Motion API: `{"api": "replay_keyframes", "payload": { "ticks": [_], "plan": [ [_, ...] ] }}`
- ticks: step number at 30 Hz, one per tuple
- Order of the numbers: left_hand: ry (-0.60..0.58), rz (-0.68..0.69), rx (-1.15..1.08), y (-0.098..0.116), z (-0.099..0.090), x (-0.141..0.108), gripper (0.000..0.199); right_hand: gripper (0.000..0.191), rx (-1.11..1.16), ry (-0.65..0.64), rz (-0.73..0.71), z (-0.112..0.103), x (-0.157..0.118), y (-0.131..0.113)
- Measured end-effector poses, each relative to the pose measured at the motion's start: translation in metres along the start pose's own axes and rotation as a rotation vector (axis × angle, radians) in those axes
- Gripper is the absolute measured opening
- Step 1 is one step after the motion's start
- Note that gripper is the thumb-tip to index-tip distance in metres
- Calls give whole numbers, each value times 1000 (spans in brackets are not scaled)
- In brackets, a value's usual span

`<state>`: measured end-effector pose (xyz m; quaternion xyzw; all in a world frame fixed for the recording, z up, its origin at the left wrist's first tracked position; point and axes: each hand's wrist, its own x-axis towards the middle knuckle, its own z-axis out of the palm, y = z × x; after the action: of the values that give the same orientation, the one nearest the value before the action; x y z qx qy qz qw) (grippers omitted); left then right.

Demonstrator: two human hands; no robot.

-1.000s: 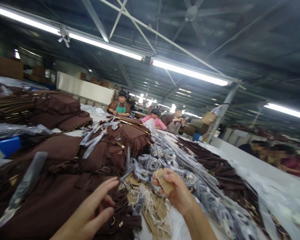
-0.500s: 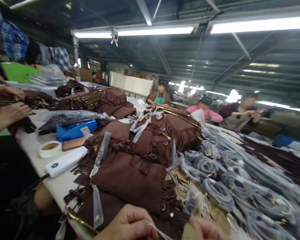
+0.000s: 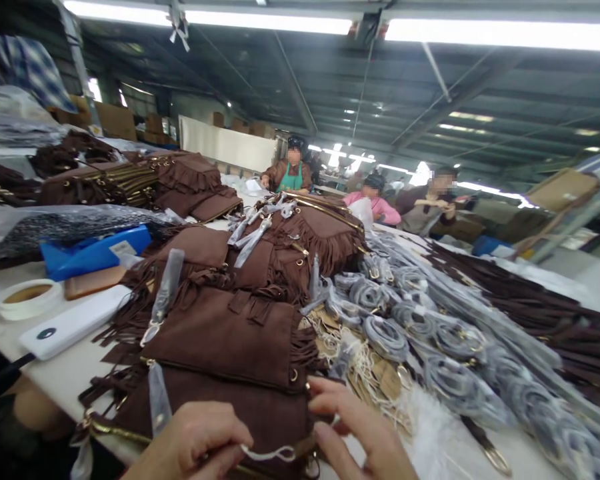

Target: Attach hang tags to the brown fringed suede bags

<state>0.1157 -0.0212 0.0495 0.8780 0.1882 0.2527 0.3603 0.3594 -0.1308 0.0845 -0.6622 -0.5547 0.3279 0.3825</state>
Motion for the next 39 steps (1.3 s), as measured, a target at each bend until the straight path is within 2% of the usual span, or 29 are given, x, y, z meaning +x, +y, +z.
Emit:
{"api": "replay_keyframes", "payload": {
  "ticks": [1,4,6,9,11,13,16,18,20,23,26,28,30,31,32,34,35,37,39],
  "plan": [
    [-1,8,4,3,0,3,14,33,91,-47,-17,14,5,-5],
    [10,-47,-15,8,-10,8,19,61,389,-312,-31,60,26,-14],
    [44,-114,-9,7,-22,7,20,67,434,-411,-17,84,42,-14],
    [126,-213,-6,1,-42,-2,17,52,301,-422,-44,99,65,-16],
    [163,-263,-44,-3,-52,-9,17,33,115,-408,-192,101,80,-24],
    [179,-300,-60,-8,-59,-16,21,21,-90,-376,-404,102,93,-36],
    [221,-351,5,-19,-71,-28,27,25,-303,-355,-642,109,111,-56],
    [275,-376,43,-29,-81,-36,26,28,-358,-377,-690,115,124,-67],
    [341,-401,18,-39,-91,-46,25,30,-333,-412,-632,122,137,-77],
    [486,-448,-149,-51,-100,-55,22,33,-194,-457,-451,133,155,-86],
    [574,-468,-375,-54,-97,-53,15,36,-84,-479,-333,146,166,-88],
    [588,-484,-462,-55,-91,-45,30,36,-29,-490,-312,153,169,-86],
    [599,-482,-480,-58,-85,-36,25,34,29,-507,-299,158,171,-83],
    [611,-473,-474,-60,-83,-33,14,34,61,-517,-277,159,172,-82],
    [618,-460,-465,-63,-82,-31,13,35,93,-522,-246,158,173,-79],
    [618,-437,-428,-69,-82,-31,29,43,149,-528,-176,156,175,-75],
    [613,-434,-382,-71,-83,-33,29,49,170,-524,-149,155,176,-74],
    [607,-432,-202,-73,-85,-37,23,52,183,-529,-120,154,176,-72],
    [600,-434,19,-73,-87,-39,20,43,142,-537,-145,154,175,-74]
  ]
}}
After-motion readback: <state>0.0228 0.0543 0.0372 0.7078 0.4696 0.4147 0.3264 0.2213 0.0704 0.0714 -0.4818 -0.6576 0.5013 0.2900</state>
